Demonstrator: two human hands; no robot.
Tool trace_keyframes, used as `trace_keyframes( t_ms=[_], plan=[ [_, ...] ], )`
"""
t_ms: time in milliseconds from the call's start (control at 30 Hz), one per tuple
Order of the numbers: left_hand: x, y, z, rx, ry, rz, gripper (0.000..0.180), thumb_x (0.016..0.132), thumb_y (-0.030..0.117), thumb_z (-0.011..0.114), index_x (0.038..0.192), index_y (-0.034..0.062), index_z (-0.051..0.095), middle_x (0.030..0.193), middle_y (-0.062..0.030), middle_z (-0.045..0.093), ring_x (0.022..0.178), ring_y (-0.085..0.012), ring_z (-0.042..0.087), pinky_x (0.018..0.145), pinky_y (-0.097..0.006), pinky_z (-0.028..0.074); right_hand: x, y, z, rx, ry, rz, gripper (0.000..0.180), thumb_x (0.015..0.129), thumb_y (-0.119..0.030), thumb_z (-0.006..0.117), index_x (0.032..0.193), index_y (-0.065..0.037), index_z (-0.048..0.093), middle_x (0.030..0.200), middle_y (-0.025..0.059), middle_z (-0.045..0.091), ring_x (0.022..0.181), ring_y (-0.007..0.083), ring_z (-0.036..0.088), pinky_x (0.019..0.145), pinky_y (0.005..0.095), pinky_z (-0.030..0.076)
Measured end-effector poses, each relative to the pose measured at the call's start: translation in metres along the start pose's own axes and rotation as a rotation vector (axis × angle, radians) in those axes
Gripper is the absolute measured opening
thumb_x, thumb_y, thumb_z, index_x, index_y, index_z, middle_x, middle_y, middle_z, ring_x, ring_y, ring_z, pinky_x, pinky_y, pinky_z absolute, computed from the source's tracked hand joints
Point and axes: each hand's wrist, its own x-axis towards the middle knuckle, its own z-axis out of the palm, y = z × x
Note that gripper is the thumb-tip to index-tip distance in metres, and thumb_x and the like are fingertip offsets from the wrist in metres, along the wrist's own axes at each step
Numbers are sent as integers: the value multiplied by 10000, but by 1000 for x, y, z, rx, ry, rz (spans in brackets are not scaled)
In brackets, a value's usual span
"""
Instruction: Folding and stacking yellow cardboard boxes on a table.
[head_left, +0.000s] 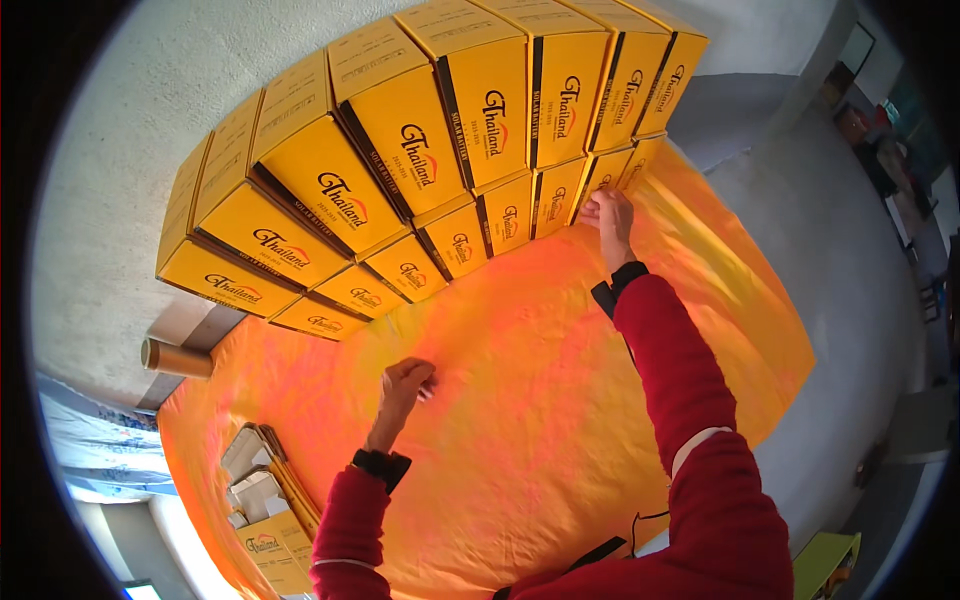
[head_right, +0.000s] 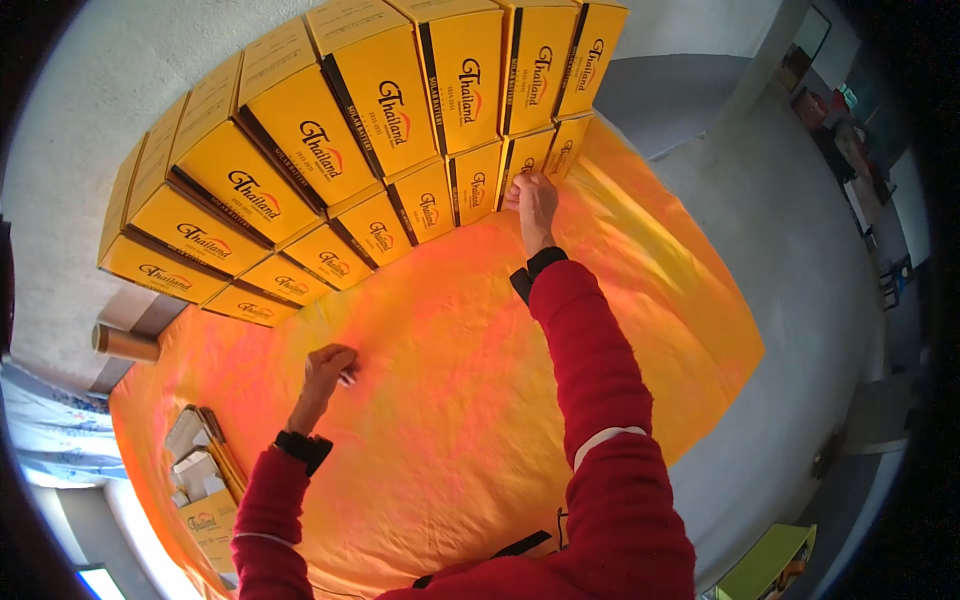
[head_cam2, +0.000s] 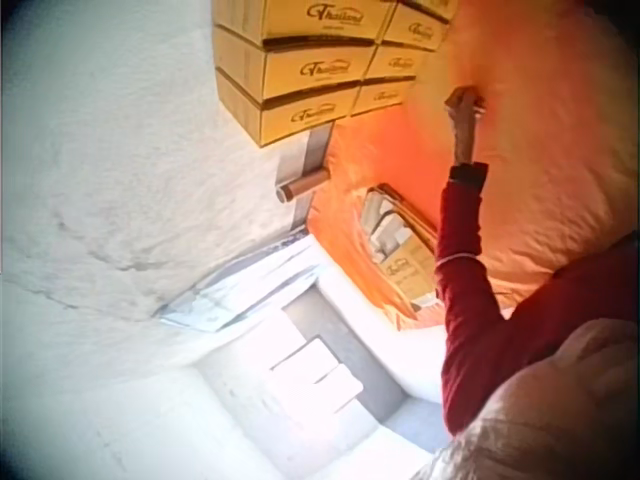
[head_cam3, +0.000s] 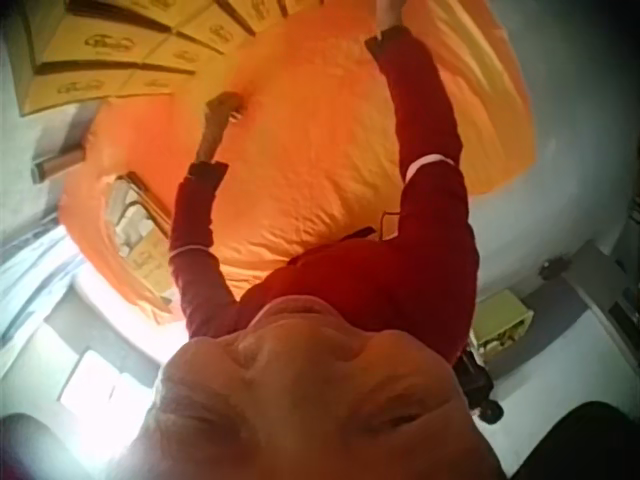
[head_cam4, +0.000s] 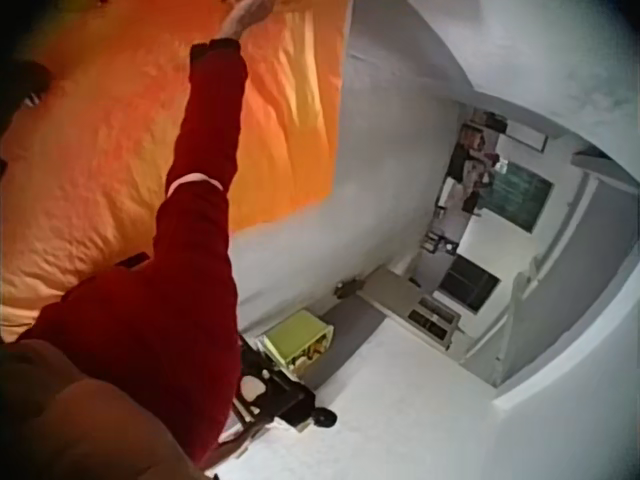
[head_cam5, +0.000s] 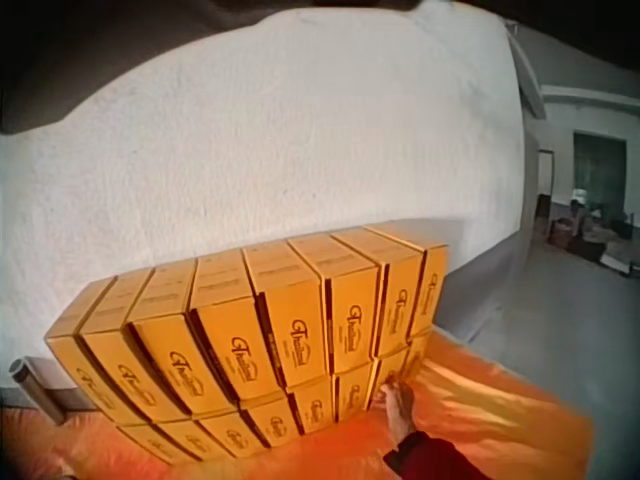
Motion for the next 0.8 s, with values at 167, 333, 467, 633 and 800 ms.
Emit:
trace_keyframes(
  t_ms=[167,333,467,633,800],
  plan=[
    [-10,-15,3,-224,125,-81,176,924,148,579,934,-5,667,761,-73,669,595,-130,615,541,-263,497,8,-2,-3,-133,-4,4,173,880,-170,603,874,1,575,791,91,603,714,213,635,662,356,567],
    [-13,-16,7,-323,198,-69,168,929,140,576,954,-3,659,748,-72,665,570,-135,608,523,-261,491,21,-18,-12,-48,121,-84,153,875,-156,610,866,-6,579,773,79,594,684,196,631,607,318,548],
    [-16,-23,0,-314,227,-44,170,933,145,575,954,-2,657,742,-69,659,579,-133,611,533,-262,498,20,-23,-3,-43,93,-22,120,868,-122,619,868,-11,575,753,65,585,678,173,620,595,292,525],
    [-11,-14,14,-321,191,-29,173,935,146,573,955,-6,654,737,-70,654,587,-133,614,537,-261,502,72,-8,-58,-6,177,-374,154,851,-118,645,922,11,598,863,86,638,779,232,646,716,335,536],
    [-14,-19,13,-341,209,-6,170,935,145,573,953,-4,654,736,-69,653,585,-133,611,533,-257,497,73,5,-37,-105,295,-434,186,833,-135,655,989,-40,617,954,89,613,921,167,593,765,334,485]
  ],
)
